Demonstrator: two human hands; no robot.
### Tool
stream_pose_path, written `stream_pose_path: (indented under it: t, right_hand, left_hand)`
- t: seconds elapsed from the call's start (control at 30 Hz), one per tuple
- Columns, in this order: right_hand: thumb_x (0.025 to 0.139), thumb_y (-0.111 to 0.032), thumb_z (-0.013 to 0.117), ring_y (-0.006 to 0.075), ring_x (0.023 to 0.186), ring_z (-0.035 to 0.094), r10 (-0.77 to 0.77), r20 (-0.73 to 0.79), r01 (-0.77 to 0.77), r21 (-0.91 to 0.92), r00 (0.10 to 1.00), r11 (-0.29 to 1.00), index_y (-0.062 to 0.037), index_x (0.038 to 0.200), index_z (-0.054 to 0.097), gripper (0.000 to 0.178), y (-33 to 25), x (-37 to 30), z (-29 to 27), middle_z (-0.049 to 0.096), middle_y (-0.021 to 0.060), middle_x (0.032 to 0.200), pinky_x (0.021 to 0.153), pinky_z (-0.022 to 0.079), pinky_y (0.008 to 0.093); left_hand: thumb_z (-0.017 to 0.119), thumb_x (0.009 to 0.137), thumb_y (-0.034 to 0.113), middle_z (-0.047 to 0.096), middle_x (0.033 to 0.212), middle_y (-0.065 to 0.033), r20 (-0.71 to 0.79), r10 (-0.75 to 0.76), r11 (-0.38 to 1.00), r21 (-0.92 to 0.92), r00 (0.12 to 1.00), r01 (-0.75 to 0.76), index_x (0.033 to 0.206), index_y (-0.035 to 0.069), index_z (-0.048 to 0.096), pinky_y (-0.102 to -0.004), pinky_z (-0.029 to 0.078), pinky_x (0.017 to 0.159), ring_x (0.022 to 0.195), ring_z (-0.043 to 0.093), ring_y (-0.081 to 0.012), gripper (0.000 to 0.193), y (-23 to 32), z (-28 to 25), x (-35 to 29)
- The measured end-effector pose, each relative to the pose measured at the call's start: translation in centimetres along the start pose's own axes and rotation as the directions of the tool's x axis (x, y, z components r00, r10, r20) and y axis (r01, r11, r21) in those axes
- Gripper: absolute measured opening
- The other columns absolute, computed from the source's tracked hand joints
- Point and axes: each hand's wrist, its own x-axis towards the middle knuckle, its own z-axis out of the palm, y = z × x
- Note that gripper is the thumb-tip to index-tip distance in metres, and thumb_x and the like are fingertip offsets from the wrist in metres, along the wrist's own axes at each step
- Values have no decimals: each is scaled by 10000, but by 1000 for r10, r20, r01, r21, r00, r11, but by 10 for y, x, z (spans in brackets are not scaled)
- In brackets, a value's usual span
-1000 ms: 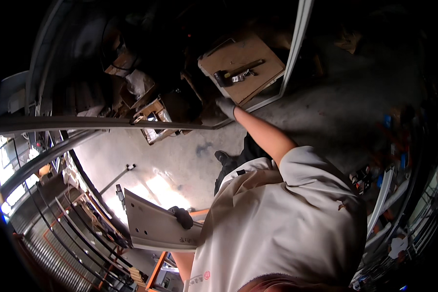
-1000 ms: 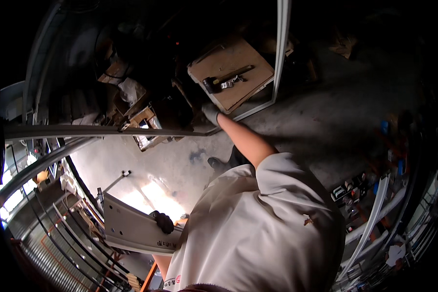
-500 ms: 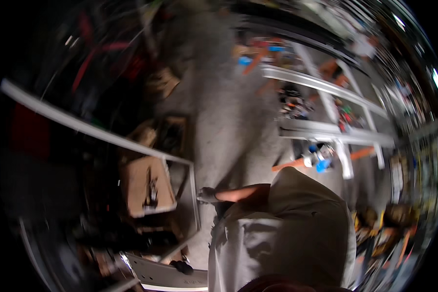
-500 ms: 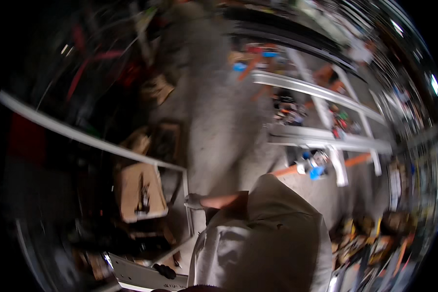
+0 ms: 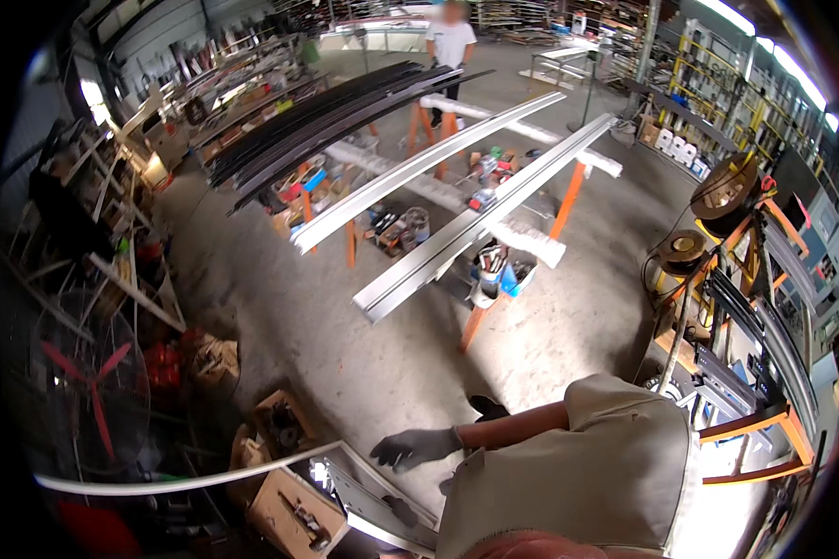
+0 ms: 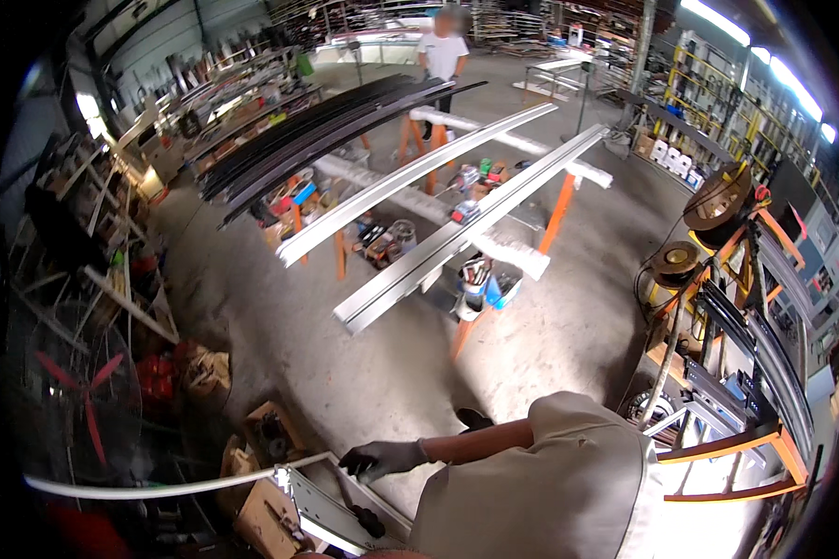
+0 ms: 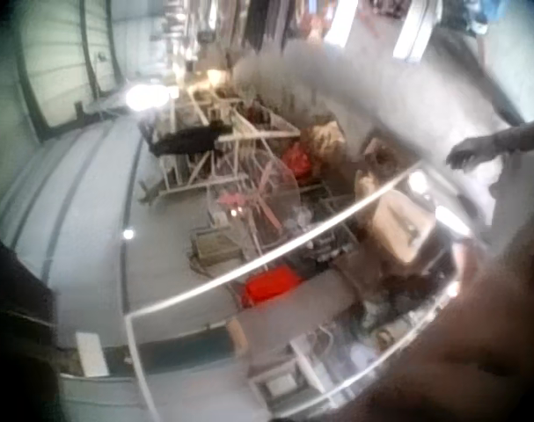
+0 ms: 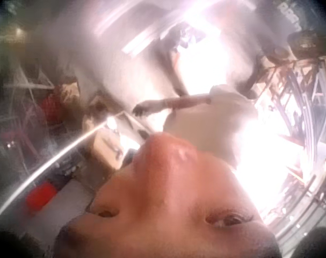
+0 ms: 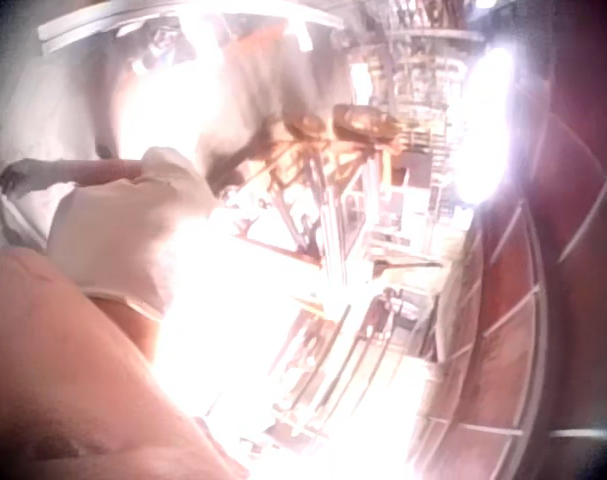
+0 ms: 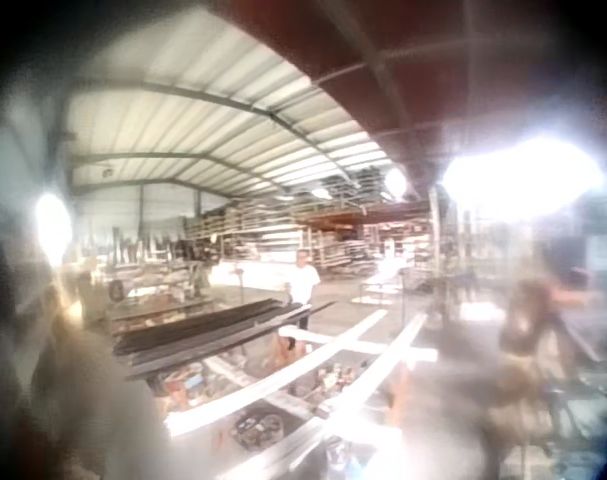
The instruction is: The person uses a cordless drill to fasten metal brackets onto long aluminum profiles. They repeatedly position the brackets, drill screws, and inspect the assembly. The person also uses a hammer to tap the components into alignment and moves the assembled frame sections around the workshop.
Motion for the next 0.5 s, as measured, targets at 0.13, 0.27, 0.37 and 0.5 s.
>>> stream_pose_path:
  t: [0.13,0.27,0.37,0.5]
  right_hand:
    - [902,-434,807,214,1350,489,-148,4,147,32,989,989,-34,1576,379,893,-55,-42,-43,509,88,1512,1139,424,385]
    - [963,-395,753,114,1016,554,-120,-150,146,173,981,974,25,1311,571,575,-81,-104,-119,630,44,1131,892,511,326]
    - [990,-413,722,86,983,532,-145,-258,176,103,955,979,41,1214,605,520,-69,-161,-200,637,19,1046,867,501,312]
    - [980,-438,734,72,973,551,-151,-472,223,101,868,970,14,1173,645,500,-77,-228,-279,656,-16,1009,878,504,297]
  left_hand:
    - [563,1019,237,601,923,-85,145,-34,989,148,989,12,1023,67,598,-383,490,731,822,576,-243,174,-12,116,45]
    - [571,1016,232,613,946,-92,260,-47,970,244,965,-18,1048,60,606,-385,497,747,842,587,-250,178,-24,230,88]
    - [578,1014,228,622,962,-97,347,-69,949,311,935,-46,1066,55,612,-386,503,759,858,596,-255,184,-40,312,116]
    - [586,1012,223,634,985,-104,467,-100,922,375,878,-95,1091,48,620,-388,510,775,878,608,-262,195,-50,416,148]
